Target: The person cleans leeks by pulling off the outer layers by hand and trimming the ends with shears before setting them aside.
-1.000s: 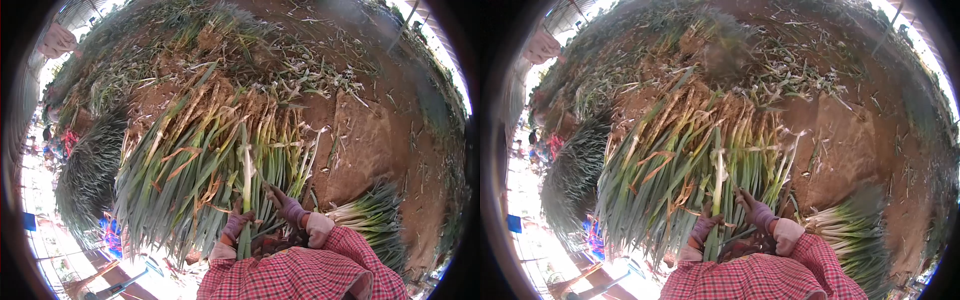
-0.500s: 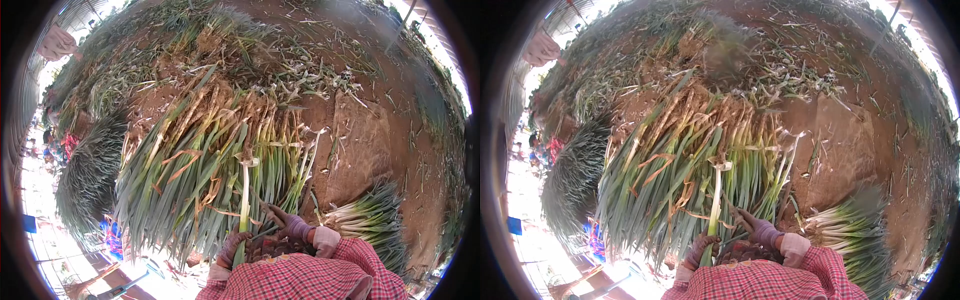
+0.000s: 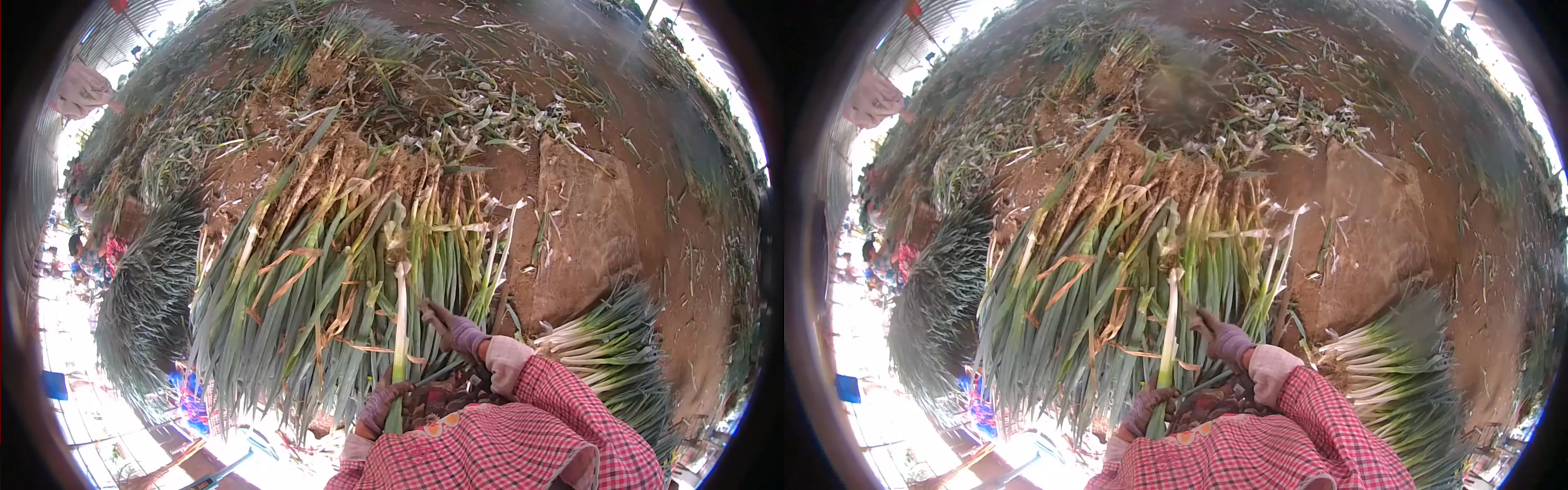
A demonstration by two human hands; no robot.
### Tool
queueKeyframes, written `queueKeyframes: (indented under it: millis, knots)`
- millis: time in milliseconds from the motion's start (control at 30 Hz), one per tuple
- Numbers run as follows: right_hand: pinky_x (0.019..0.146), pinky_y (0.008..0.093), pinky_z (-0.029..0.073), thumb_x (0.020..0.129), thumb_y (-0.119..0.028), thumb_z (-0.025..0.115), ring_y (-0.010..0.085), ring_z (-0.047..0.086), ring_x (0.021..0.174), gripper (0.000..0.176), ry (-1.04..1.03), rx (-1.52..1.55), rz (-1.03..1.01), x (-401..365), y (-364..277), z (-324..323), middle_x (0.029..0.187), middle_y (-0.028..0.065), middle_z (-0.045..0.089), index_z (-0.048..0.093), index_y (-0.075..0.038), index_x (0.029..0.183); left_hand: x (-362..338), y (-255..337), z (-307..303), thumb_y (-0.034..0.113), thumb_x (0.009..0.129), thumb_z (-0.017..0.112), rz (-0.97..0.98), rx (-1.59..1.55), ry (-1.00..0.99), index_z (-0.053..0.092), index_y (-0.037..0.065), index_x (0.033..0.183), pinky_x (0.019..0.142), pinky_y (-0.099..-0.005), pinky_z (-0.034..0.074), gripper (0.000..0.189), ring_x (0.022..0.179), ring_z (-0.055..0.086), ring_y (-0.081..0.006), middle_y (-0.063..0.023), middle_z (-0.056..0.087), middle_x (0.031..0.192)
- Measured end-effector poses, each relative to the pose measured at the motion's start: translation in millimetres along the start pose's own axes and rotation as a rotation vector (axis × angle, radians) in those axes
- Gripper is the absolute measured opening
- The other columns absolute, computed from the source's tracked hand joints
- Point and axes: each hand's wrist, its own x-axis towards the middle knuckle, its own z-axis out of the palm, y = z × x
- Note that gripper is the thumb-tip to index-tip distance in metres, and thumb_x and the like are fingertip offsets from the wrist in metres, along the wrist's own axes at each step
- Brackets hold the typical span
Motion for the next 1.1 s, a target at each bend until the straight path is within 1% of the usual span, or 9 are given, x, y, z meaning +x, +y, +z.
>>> queueKeyframes:
  millis: [67, 300, 400, 500, 567, 600, 733, 867, 1100]
  knots:
    - [0.069, 0.0424, 0.049, 0.08, -0.023, 0.06, 0.0403, 0.063, 0.085, 0.081, 0.062, -0.023, -0.111, 4, 11, 16, 0.097, 0.0263, 0.061, 0.017, -0.032, 0.148, -1, 4, 1, 0.011, 0.082, 0.061, 0.031, 0.019, 0.0, 0.04, 0.009, 0.13, 0.047, -0.0251, 0.046, 0.052, 0.057, 0.052, -0.0115, -0.0049, 0.054, 0.085]
    - [0.07, 0.0415, 0.051, 0.075, -0.017, 0.069, 0.0338, 0.066, 0.079, 0.087, 0.017, 0.037, -0.056, -8, -19, -3, 0.097, 0.0235, 0.062, 0.021, -0.021, 0.148, 13, -6, -5, 0.015, 0.081, 0.065, 0.117, 0.252, 0.041, 0.039, 0.004, 0.132, 0.047, -0.0269, 0.046, 0.058, 0.051, 0.051, -0.0129, -0.0048, 0.054, 0.069]
    - [0.069, 0.0413, 0.051, 0.078, -0.022, 0.068, 0.0305, 0.066, 0.076, 0.084, -0.115, 0.037, -0.072, -8, -9, -3, 0.091, 0.0219, 0.064, 0.021, -0.024, 0.148, 38, -36, -31, 0.018, 0.081, 0.065, 0.259, 0.756, 0.162, 0.037, 0.001, 0.135, 0.065, -0.0319, 0.052, 0.063, 0.073, 0.061, -0.0212, -0.0133, 0.06, 0.091]
    - [0.07, 0.0372, 0.052, 0.087, -0.043, 0.057, 0.0253, 0.066, 0.078, 0.069, 0.33, 0.036, -0.501, 5, 30, -12, 0.098, 0.0178, 0.065, 0.026, -0.023, 0.146, 13, -21, -7, 0.02, 0.08, 0.065, 0.531, 1.017, 0.174, 0.026, 0.0, 0.143, 0.092, -0.0349, 0.045, 0.077, 0.11, 0.055, -0.0293, -0.021, 0.051, 0.127]
    - [0.072, 0.0369, 0.052, 0.087, -0.043, 0.057, 0.0263, 0.065, 0.084, 0.07, 0.191, 0.147, -0.215, -7, 13, -34, 0.105, 0.0174, 0.063, 0.027, -0.021, 0.146, 1, 1, 17, 0.029, 0.081, 0.066, 0.316, 0.88, 0.105, 0.017, 0.005, 0.148, 0.107, -0.0336, 0.032, 0.086, 0.13, 0.041, -0.0346, -0.024, 0.036, 0.143]
    - [0.074, 0.0365, 0.052, 0.087, -0.043, 0.057, 0.0272, 0.065, 0.089, 0.07, 0.052, 0.246, 0.076, -12, 7, -43, 0.111, 0.0171, 0.062, 0.027, -0.02, 0.146, 4, 5, 21, 0.029, 0.081, 0.066, 0.319, 0.878, 0.115, 0.017, 0.005, 0.148, 0.107, -0.0336, 0.032, 0.086, 0.13, 0.041, -0.0346, -0.024, 0.036, 0.143]
    - [0.093, 0.0334, 0.044, 0.094, -0.049, 0.045, 0.0247, 0.055, 0.113, 0.063, 0.169, 0.236, -0.269, -2, 84, -8, 0.124, 0.0196, 0.055, 0.032, -0.011, 0.143, 15, 23, 40, 0.028, 0.081, 0.064, 0.299, 0.93, 0.024, 0.014, 0.006, 0.148, 0.108, -0.0351, 0.031, 0.087, 0.133, 0.036, -0.0363, -0.0249, 0.033, 0.145]
    - [0.098, 0.032, 0.04, 0.095, -0.046, 0.046, 0.0255, 0.051, 0.12, 0.063, 0.213, 0.334, -0.073, -40, 83, -30, 0.13, 0.0203, 0.052, 0.031, -0.008, 0.143, 54, 56, 73, 0.018, 0.083, 0.058, 0.795, 1.067, -0.088, 0.017, 0.006, 0.148, 0.103, -0.0357, 0.038, 0.077, 0.126, 0.044, -0.039, -0.0292, 0.038, 0.138]
    - [0.093, 0.041, 0.044, 0.094, -0.047, 0.045, 0.0392, 0.054, 0.115, 0.062, 0.259, 0.067, -0.066, -65, 122, -21, 0.122, 0.0263, 0.056, 0.028, -0.016, 0.145, 240, 3, 40, 0.029, 0.087, 0.057, 0.295, 1.524, 0.187, 0.034, 0.023, 0.142, 0.094, -0.0435, 0.046, 0.061, 0.112, 0.052, -0.0459, -0.0235, 0.047, 0.129]
